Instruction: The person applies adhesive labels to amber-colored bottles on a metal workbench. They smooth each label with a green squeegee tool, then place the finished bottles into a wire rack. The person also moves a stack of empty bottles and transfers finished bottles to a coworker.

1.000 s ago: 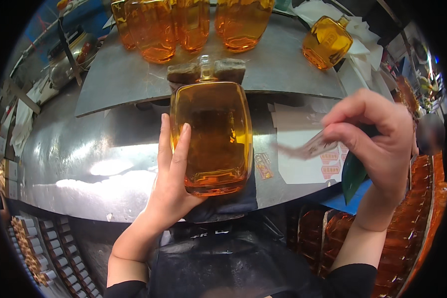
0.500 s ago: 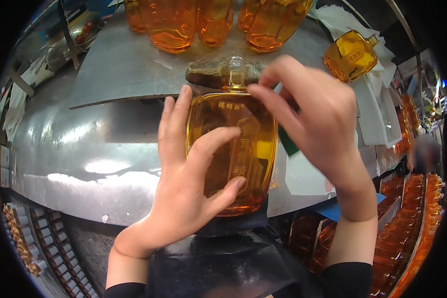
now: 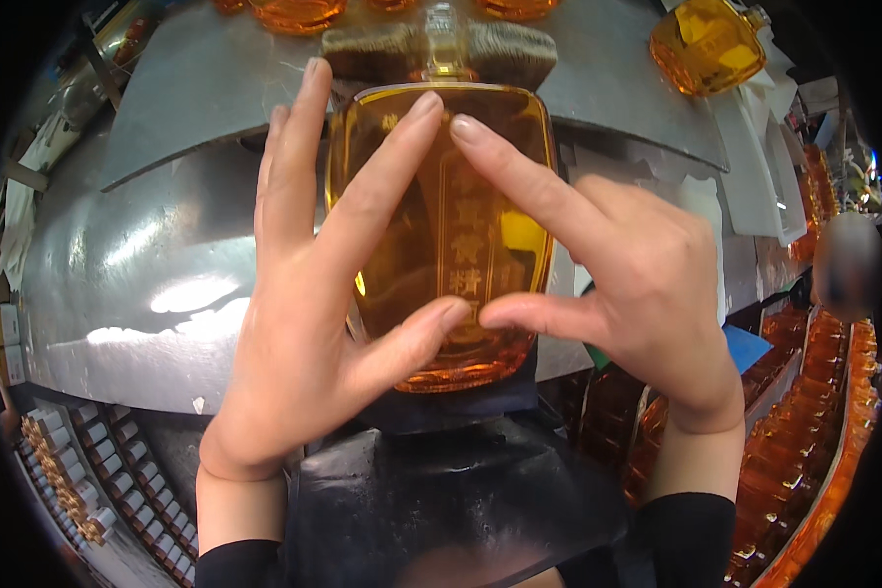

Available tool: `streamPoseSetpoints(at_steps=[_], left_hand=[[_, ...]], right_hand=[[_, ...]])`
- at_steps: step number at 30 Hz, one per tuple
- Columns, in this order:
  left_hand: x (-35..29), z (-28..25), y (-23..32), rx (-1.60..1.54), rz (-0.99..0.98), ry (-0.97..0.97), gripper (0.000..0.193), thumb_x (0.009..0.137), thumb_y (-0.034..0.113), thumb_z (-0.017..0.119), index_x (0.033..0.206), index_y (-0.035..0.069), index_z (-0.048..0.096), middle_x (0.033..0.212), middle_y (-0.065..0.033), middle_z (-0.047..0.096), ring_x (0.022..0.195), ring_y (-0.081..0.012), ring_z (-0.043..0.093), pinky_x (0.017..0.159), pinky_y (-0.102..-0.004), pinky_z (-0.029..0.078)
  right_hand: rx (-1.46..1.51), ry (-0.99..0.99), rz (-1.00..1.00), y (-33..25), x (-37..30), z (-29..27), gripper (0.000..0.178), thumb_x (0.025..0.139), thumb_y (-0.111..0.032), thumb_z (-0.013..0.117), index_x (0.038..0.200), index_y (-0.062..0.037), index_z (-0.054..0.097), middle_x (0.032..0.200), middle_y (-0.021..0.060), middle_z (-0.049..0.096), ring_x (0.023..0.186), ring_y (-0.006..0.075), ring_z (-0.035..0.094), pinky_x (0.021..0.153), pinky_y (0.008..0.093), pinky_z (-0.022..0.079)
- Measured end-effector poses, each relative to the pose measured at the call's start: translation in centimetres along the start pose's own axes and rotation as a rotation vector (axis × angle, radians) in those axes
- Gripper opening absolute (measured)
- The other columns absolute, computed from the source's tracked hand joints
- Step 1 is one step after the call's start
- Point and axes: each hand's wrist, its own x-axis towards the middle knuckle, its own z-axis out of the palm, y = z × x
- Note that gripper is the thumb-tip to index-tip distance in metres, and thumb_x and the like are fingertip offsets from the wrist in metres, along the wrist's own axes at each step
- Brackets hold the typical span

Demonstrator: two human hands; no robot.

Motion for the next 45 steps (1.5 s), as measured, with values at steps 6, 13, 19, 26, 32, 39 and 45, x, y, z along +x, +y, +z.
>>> streamPoseSetpoints(at_steps=[6, 13, 19, 26, 32, 39, 45], left_hand=[[-0.2, 0.6, 0.1, 0.028, -0.035, 0.020, 0.086, 0.068, 0.041, 0.072, 0.143, 0.008, 0.045, 0.154, -0.0232, 0.023, 0.141, -0.0359, 0.030, 0.112, -0.0453, 0.028], [-0.3, 0.6, 0.0, -0.062, -0.039, 0.021, 0.085, 0.067, 0.042, 0.072, 0.141, 0.008, 0.047, 0.153, -0.0224, 0.026, 0.142, -0.0360, 0.027, 0.113, -0.0457, 0.027], [-0.1, 1.0, -0.5, -0.092, -0.013, 0.049, 0.086, 0.068, 0.045, 0.073, 0.141, 0.008, 0.047, 0.152, -0.0237, 0.026, 0.141, -0.0378, 0.028, 0.113, -0.0465, 0.027], [-0.1, 0.7, -0.5, -0.121, -0.039, 0.018, 0.087, 0.066, 0.038, 0.077, 0.142, 0.010, 0.046, 0.153, -0.0232, 0.024, 0.142, -0.0379, 0.026, 0.113, -0.0474, 0.026], [-0.3, 0.4, 0.1, -0.120, -0.119, 0.002, 0.091, 0.064, 0.033, 0.077, 0.144, 0.010, 0.042, 0.154, -0.0210, 0.024, 0.142, -0.0363, 0.027, 0.114, -0.0452, 0.026], [-0.2, 0.2, 0.3, -0.085, -0.124, -0.022, 0.093, 0.063, 0.033, 0.078, 0.145, 0.010, 0.040, 0.155, -0.0214, 0.022, 0.141, -0.0368, 0.028, 0.113, -0.0445, 0.028], [-0.4, 0.8, 0.1, -0.244, -0.139, 0.036, 0.096, 0.065, 0.038, 0.079, 0.147, 0.011, 0.037, 0.155, -0.0205, 0.022, 0.142, -0.0358, 0.027, 0.113, -0.0444, 0.029]], right_hand=[[0.050, -0.040, 0.027, 0.2, 0.1, 0.4, 0.081, 0.069, -0.060, 0.065, 0.141, -0.0257, 0.048, 0.061, 0.0059, 0.045, 0.052, 0.0205, 0.044, 0.052, 0.0339, 0.040], [0.035, -0.042, 0.014, 0.1, -0.1, 0.1, 0.082, 0.069, -0.059, 0.065, 0.141, -0.0250, 0.048, 0.061, 0.0062, 0.046, 0.052, 0.0209, 0.044, 0.050, 0.0333, 0.040], [0.101, -0.088, 0.046, -0.1, 0.2, 0.1, 0.080, 0.070, -0.057, 0.067, 0.141, -0.0236, 0.049, 0.060, 0.0068, 0.045, 0.052, 0.0207, 0.044, 0.051, 0.0338, 0.039], [0.069, -0.117, 0.030, -0.1, 0.4, -0.1, 0.082, 0.070, -0.057, 0.068, 0.141, -0.0209, 0.049, 0.060, 0.0066, 0.045, 0.051, 0.0213, 0.044, 0.051, 0.0347, 0.039], [-0.039, -0.074, -0.009, -0.4, 0.3, -0.1, 0.082, 0.070, -0.060, 0.065, 0.141, -0.0216, 0.050, 0.058, 0.0054, 0.044, 0.051, 0.0212, 0.045, 0.051, 0.0345, 0.039], [-0.016, -0.120, 0.015, -0.5, 0.2, -0.3, 0.083, 0.070, -0.061, 0.064, 0.140, -0.0202, 0.050, 0.058, 0.0051, 0.045, 0.051, 0.0202, 0.046, 0.051, 0.0338, 0.040], [0.407, -0.011, 0.060, 1.3, 0.5, 0.1, 0.087, 0.073, -0.065, 0.059, 0.140, -0.0108, 0.048, 0.063, -0.0021, 0.053, 0.052, 0.0086, 0.046, 0.050, 0.0259, 0.039]])
